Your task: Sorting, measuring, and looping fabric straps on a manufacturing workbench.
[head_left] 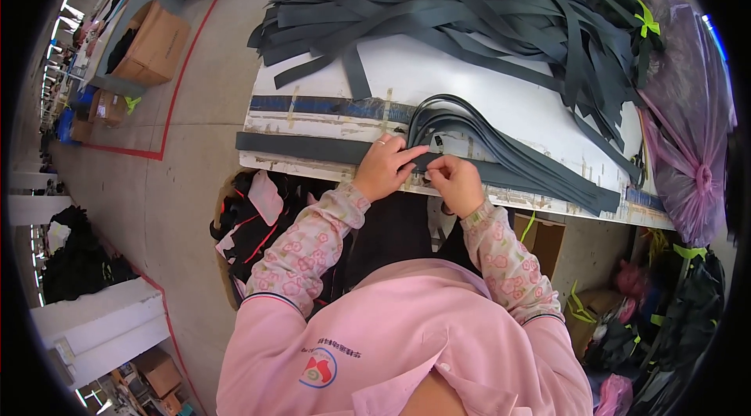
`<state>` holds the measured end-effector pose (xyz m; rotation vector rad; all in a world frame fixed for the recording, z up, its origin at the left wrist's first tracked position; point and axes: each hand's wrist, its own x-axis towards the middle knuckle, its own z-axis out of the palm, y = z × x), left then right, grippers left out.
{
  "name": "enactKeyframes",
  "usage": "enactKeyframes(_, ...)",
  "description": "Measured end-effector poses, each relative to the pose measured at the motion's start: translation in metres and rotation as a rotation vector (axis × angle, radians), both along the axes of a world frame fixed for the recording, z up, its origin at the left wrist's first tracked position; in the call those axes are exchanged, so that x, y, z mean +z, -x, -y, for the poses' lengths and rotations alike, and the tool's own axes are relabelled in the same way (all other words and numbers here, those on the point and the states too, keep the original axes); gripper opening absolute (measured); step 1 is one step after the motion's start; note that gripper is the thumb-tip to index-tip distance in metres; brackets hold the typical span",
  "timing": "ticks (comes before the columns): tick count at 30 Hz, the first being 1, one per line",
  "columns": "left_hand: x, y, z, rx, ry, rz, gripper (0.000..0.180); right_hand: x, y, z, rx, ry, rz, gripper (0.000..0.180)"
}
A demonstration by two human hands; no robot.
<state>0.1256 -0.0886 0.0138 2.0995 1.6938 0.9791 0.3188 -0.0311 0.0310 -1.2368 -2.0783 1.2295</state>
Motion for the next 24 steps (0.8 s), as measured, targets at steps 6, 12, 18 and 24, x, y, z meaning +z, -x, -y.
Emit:
enactKeyframes(6, 0.003, 0.001, 0.001, -0.02, -0.02, -0.015, 0.045, 0.006, -0.12, -0.044, -0.234, 0.209, -0.082, 0.009)
enactKeyframes(12, 0.001, 0.003, 0.0, -0.039, -0.011, -0.057, 0.048, 0.005, -0.16, -0.042, -0.22, -0.005, 0.012, 0.008)
enactKeyframes(18, 0.001, 0.0, 0.0, -0.02, -0.011, -0.064, 0.048, 0.015, -0.152, -0.038, -0.213, -0.109, 0.109, 0.009)
enactKeyframes(24, 0.001, 0.0, -0.001, -0.007, -0.012, -0.07, 0.048, 0.015, -0.153, -0.042, -0.143, -0.084, 0.148, 0.008)
